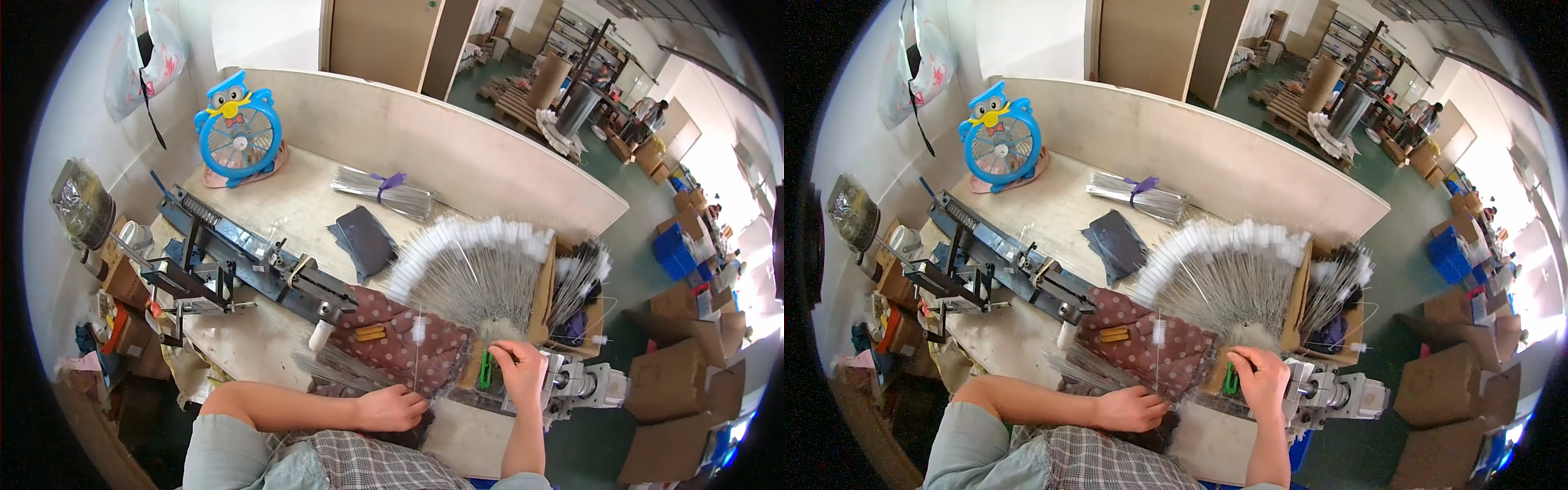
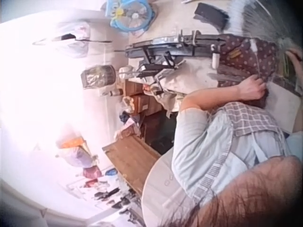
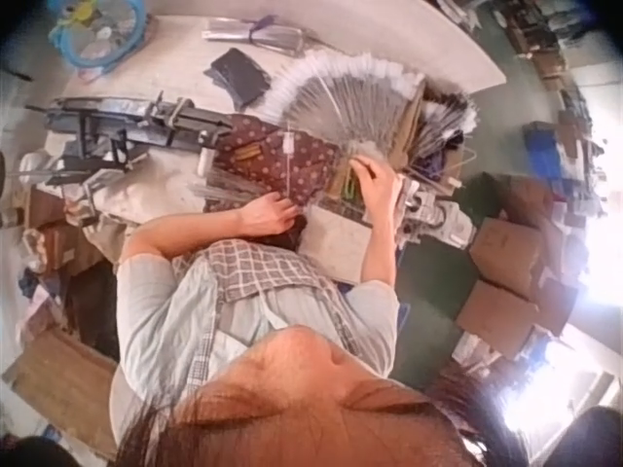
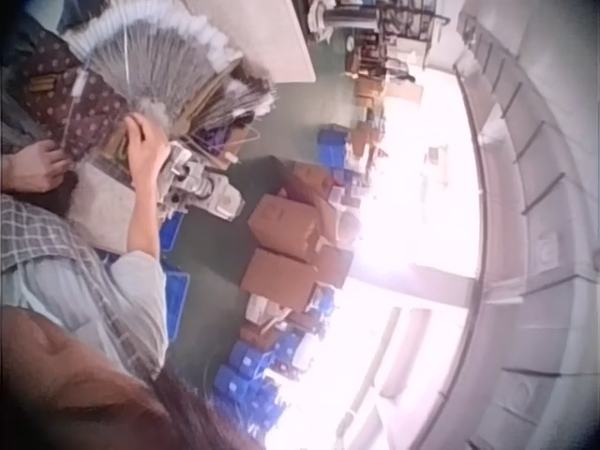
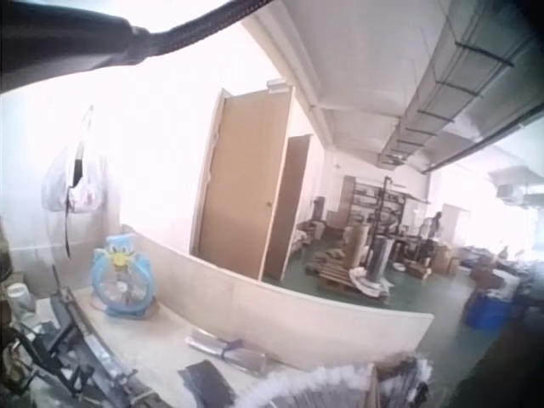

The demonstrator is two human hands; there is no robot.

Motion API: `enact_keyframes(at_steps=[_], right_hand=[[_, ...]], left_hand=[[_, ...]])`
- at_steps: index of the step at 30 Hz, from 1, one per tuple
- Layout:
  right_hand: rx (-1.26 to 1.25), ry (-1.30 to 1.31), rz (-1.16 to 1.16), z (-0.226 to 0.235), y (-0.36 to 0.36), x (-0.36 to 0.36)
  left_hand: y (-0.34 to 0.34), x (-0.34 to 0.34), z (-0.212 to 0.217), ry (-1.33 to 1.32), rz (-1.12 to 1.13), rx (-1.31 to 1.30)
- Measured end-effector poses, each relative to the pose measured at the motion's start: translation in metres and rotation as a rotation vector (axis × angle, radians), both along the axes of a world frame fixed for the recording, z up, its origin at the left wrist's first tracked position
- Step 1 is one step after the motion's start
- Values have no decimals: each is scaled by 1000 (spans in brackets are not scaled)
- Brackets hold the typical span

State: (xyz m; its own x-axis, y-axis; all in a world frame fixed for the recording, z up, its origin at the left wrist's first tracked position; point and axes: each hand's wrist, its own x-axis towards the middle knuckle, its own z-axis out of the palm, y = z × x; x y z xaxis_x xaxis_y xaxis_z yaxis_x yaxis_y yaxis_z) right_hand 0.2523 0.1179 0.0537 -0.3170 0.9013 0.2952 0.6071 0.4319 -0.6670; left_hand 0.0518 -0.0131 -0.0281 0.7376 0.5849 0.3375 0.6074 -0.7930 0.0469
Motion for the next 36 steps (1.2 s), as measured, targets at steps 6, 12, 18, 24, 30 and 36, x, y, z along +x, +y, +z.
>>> enact_keyframes(at_steps=[6,12,18,24,30,36], right_hand=[[9,24,-13,-4,0,1],[18,25,-15,-2,-1,0],[59,27,4,-5,0,-1],[141,112,17,-5,-1,8],[176,97,92,-9,3,5],[263,208,93,-11,1,10]], left_hand=[[-1,0,2,-5,-19,-37],[1,-1,-1,-16,-20,-59],[0,-2,2,11,-31,-79],[11,3,9,40,-73,-70],[110,-8,45,-45,245,27],[232,61,65,-205,-70,236]])
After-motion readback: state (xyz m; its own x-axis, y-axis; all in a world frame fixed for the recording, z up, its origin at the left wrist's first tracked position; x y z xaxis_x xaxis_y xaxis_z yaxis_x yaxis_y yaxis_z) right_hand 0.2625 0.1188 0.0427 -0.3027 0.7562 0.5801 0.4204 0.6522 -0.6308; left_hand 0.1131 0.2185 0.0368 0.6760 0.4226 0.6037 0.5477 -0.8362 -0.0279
